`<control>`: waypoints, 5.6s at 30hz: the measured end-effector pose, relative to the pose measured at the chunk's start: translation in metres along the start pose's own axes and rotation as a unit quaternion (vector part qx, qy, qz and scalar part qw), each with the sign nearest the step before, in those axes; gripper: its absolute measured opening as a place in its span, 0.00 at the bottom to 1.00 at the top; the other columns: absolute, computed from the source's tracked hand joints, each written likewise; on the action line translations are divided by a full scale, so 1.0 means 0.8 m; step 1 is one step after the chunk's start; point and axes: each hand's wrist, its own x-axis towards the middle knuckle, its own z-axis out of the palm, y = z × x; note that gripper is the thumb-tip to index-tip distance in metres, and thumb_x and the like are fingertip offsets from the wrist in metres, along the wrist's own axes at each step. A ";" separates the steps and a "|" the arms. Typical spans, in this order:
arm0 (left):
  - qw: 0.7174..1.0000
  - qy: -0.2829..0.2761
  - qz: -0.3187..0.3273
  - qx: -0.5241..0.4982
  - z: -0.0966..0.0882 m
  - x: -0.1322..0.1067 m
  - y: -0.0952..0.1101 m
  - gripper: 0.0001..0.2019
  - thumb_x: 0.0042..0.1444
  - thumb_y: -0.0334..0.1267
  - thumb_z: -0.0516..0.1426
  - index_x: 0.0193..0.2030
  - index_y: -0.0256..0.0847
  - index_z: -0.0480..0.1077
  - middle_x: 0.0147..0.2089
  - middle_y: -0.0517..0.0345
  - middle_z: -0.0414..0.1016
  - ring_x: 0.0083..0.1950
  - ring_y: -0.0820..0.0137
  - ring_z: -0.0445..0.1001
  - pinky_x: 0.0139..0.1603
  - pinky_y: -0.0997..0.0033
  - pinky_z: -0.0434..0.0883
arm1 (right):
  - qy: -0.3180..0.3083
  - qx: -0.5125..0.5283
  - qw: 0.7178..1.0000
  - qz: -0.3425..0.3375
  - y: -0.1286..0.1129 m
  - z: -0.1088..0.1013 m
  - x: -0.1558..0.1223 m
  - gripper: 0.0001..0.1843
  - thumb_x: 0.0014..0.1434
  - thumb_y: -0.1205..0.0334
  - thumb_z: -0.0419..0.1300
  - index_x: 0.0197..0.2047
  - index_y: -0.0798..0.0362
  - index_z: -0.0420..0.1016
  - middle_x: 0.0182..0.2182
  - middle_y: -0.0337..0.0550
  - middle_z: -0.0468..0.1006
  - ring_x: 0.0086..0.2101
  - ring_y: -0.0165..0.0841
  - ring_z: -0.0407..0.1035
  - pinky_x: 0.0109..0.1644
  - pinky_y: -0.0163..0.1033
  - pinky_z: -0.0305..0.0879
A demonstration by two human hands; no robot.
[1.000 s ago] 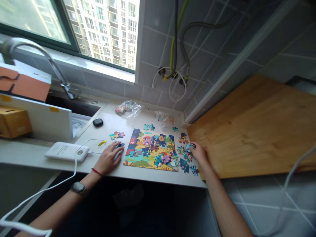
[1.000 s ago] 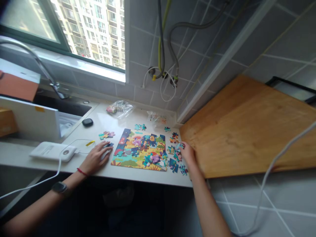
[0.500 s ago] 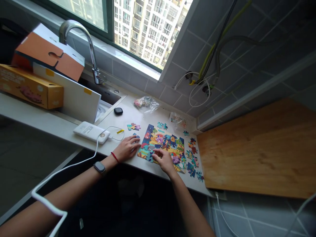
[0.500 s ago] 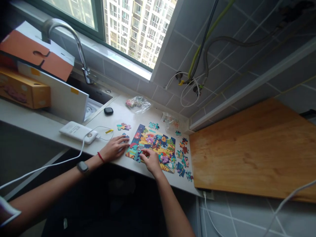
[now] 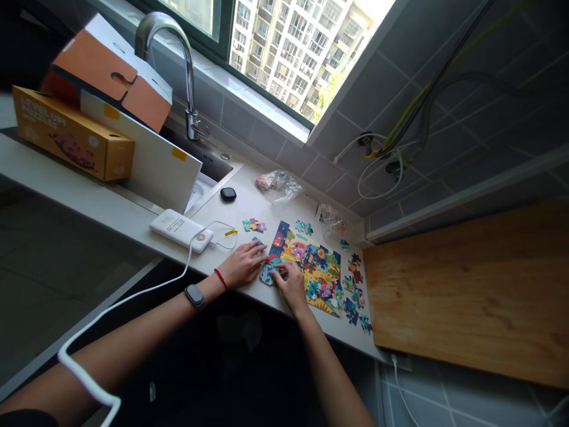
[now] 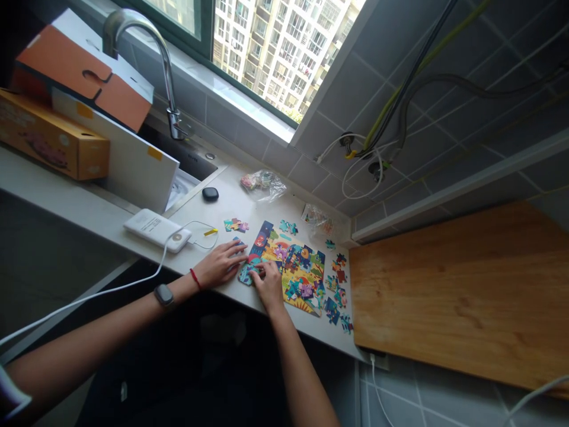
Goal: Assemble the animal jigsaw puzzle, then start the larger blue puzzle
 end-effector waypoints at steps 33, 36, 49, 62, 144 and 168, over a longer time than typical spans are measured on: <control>0.997 -0.071 0.022 -0.005 -0.003 0.004 0.000 0.23 0.69 0.40 0.56 0.69 0.49 0.70 0.70 0.56 0.73 0.72 0.52 0.67 0.68 0.52 0.62 | -0.035 -0.113 0.992 -0.053 -0.001 -0.009 -0.022 0.26 0.59 0.58 0.72 0.60 0.44 0.78 0.57 0.50 0.70 0.51 0.42 0.74 0.57 0.47 0.75; 0.998 -0.065 0.019 -0.014 -0.004 0.005 0.001 0.22 0.70 0.40 0.55 0.69 0.49 0.71 0.69 0.56 0.74 0.72 0.51 0.67 0.68 0.50 0.62 | -0.039 -0.170 0.981 -0.088 -0.004 -0.004 -0.028 0.21 0.64 0.57 0.68 0.60 0.41 0.79 0.59 0.51 0.70 0.56 0.45 0.70 0.62 0.51 0.71; 0.998 -0.043 0.022 -0.034 -0.003 0.003 0.000 0.25 0.66 0.52 0.60 0.68 0.50 0.73 0.68 0.53 0.75 0.72 0.50 0.67 0.69 0.49 0.63 | -0.039 -0.208 0.974 -0.087 -0.012 0.001 -0.032 0.19 0.68 0.57 0.64 0.60 0.43 0.80 0.59 0.52 0.71 0.54 0.45 0.69 0.60 0.51 0.71; 0.999 -0.029 0.020 -0.012 0.004 0.000 -0.002 0.21 0.69 0.39 0.56 0.67 0.47 0.73 0.70 0.50 0.73 0.72 0.52 0.66 0.70 0.48 0.66 | 0.053 -0.179 0.976 -0.115 0.009 0.025 -0.054 0.23 0.70 0.56 0.61 0.66 0.48 0.74 0.62 0.56 0.72 0.59 0.47 0.68 0.62 0.53 0.68; 0.991 0.008 -0.072 0.108 0.030 0.004 -0.035 0.24 0.68 0.49 0.53 0.67 0.41 0.67 0.70 0.41 0.68 0.73 0.49 0.64 0.72 0.43 0.65 | 0.091 -0.255 0.959 -0.088 -0.004 0.036 -0.060 0.15 0.66 0.68 0.55 0.52 0.53 0.77 0.55 0.54 0.76 0.53 0.44 0.67 0.55 0.44 0.62; 0.976 -0.102 -0.101 0.161 0.005 0.011 -0.018 0.29 0.71 0.48 0.51 0.73 0.39 0.64 0.77 0.42 0.60 0.77 0.50 0.60 0.75 0.46 0.63 | 0.058 -0.182 0.974 -0.125 0.004 0.028 -0.061 0.16 0.64 0.72 0.55 0.52 0.53 0.77 0.53 0.59 0.76 0.51 0.49 0.68 0.53 0.52 0.65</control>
